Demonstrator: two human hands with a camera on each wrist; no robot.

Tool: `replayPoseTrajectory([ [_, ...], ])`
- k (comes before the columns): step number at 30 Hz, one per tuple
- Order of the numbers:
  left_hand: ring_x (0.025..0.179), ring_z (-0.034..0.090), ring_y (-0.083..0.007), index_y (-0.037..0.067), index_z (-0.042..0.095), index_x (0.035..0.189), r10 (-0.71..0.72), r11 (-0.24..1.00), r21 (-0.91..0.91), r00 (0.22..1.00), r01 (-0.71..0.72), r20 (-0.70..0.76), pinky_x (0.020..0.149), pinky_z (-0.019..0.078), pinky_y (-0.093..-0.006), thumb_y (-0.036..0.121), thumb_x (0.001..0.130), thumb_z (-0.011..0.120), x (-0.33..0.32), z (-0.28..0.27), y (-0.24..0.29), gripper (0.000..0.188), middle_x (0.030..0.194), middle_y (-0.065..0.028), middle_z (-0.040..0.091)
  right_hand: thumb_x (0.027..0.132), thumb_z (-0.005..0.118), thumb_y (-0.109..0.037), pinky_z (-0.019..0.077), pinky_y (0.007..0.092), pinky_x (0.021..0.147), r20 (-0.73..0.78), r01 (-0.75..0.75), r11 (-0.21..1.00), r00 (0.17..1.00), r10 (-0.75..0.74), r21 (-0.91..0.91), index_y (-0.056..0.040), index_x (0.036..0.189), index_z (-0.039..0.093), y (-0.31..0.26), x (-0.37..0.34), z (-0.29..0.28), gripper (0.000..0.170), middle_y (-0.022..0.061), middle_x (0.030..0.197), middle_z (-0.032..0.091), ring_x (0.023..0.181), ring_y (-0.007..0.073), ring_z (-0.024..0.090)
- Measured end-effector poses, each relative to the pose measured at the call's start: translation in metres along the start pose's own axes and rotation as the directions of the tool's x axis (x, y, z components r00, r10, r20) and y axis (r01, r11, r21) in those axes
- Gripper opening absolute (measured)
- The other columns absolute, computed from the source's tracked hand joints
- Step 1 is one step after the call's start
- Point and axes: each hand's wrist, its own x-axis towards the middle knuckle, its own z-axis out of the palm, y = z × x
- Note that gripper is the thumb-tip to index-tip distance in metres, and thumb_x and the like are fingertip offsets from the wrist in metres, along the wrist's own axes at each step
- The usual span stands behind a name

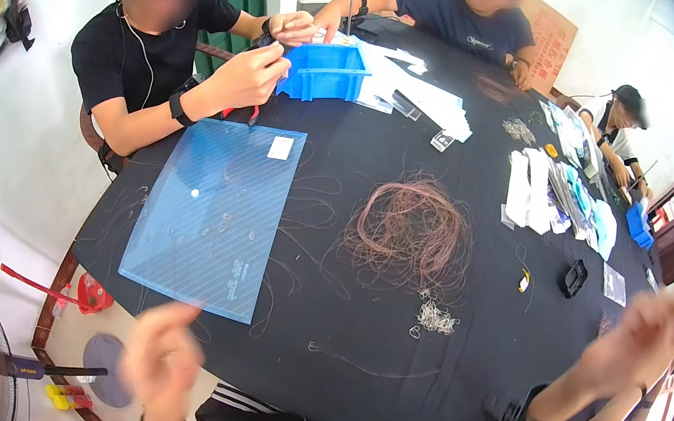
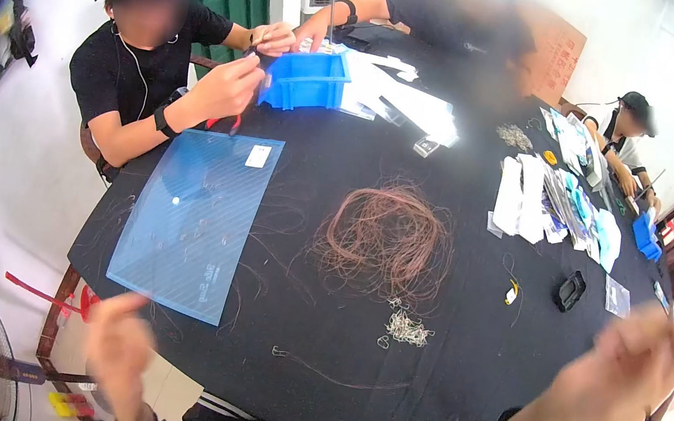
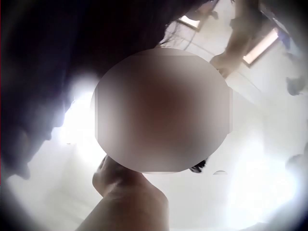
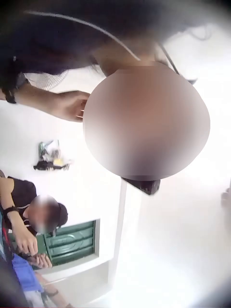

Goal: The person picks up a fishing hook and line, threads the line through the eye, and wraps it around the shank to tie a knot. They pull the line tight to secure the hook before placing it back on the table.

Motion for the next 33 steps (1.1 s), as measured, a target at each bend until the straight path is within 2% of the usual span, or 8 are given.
replayPoseTrajectory([
  [1,0.049,0.050,-0.0129,-0.001,0.052,0.125,-0.149,0.926,0.366,0.982,0.096,0.120,0.049,0.0370,-0.0259,0.014,0.084,0.067,0.018,0.022,0.009,0.047,0.055,0.0013,0.049,0.097,0.047,-0.018,0.0381,0.0208,0.060,0.142,-0.064,0.988,0.986,0.085,-0.144,0.0035,0.116,0.054,0.019,0.004,0.010,0.030,0.0062,0.084,0.053,0.069,0.0101,0.047],
  [2,0.046,0.049,-0.0137,-0.001,0.052,0.125,-0.200,0.887,0.445,0.971,0.123,0.130,0.048,0.0373,-0.0266,0.012,0.083,0.068,0.017,0.034,-0.005,0.046,0.053,0.0013,0.048,0.097,0.048,-0.018,0.0390,0.0217,0.056,0.268,-0.103,0.952,0.946,0.183,-0.287,0.0015,0.114,0.056,0.038,0.009,0.020,0.027,0.0052,0.079,0.055,0.063,0.0100,0.049],
  [3,0.044,0.047,-0.0145,0.000,0.053,0.124,-0.250,0.842,0.519,0.959,0.148,0.131,0.047,0.0376,-0.0273,0.009,0.082,0.069,0.016,0.043,-0.024,0.046,0.051,0.0014,0.047,0.097,0.049,-0.018,0.0405,0.0216,0.054,0.211,-0.211,0.887,0.925,0.317,-0.410,-0.0016,0.106,0.063,0.058,0.009,0.030,0.023,0.0027,0.071,0.057,0.059,0.0094,0.052],
  [5,0.041,0.047,-0.0158,0.001,0.054,0.124,-0.158,0.805,0.590,0.983,0.072,0.096,0.046,0.0387,-0.0288,0.013,0.083,0.069,0.014,0.050,-0.040,0.045,0.049,0.0007,0.046,0.096,0.048,-0.016,0.0417,0.0192,0.054,0.245,-0.316,0.758,0.815,0.525,-0.571,-0.0050,0.100,0.066,0.113,0.013,0.001,0.022,0.0007,0.073,0.060,0.063,0.0062,0.056],
  [8,0.040,0.052,-0.0190,0.002,0.054,0.122,-0.126,0.727,0.686,0.988,0.033,0.086,0.046,0.0409,-0.0315,0.020,0.085,0.068,0.012,0.055,-0.050,0.044,0.049,-0.0009,0.050,0.095,0.045,-0.013,0.0396,0.0184,0.047,0.133,-0.411,0.638,0.766,0.629,-0.650,-0.0053,0.100,0.066,0.181,0.005,-0.053,0.023,0.0007,0.071,0.063,0.056,0.0053,0.055],
  [12,0.045,0.059,-0.0240,0.003,0.056,0.120,-0.156,0.538,0.842,0.978,-0.034,0.140,0.046,0.0436,-0.0346,0.028,0.086,0.067,0.011,0.054,-0.058,0.044,0.052,-0.0052,0.058,0.091,0.046,-0.011,0.0393,0.0190,0.045,-0.041,-0.546,0.547,0.730,0.682,-0.634,-0.0041,0.102,0.066,0.219,-0.007,-0.104,0.024,0.0010,0.072,0.064,0.055,0.0058,0.055],
  [20,0.048,0.060,-0.0273,0.005,0.058,0.111,-0.156,0.545,0.838,0.981,-0.015,0.119,0.048,0.0446,-0.0367,0.027,0.088,0.065,0.016,0.052,-0.053,0.033,0.053,-0.0073,0.059,0.091,0.045,-0.009,0.0378,0.0176,0.043,-0.130,-0.685,0.489,0.642,0.756,-0.540,-0.0026,0.106,0.065,0.245,-0.021,-0.149,0.026,0.0018,0.073,0.063,0.053,0.0051,0.053],
  [33,0.050,0.061,-0.0269,0.006,0.059,0.110,-0.133,0.546,0.837,0.986,-0.009,0.098,0.050,0.0453,-0.0373,0.027,0.089,0.064,0.014,0.056,-0.057,0.031,0.054,-0.0062,0.060,0.088,0.045,-0.005,0.0391,0.0178,0.045,0.009,-0.542,0.511,0.680,0.734,-0.667,-0.0005,0.099,0.066,0.245,-0.030,-0.146,0.025,0.0041,0.071,0.065,0.055,0.0045,0.052],
])
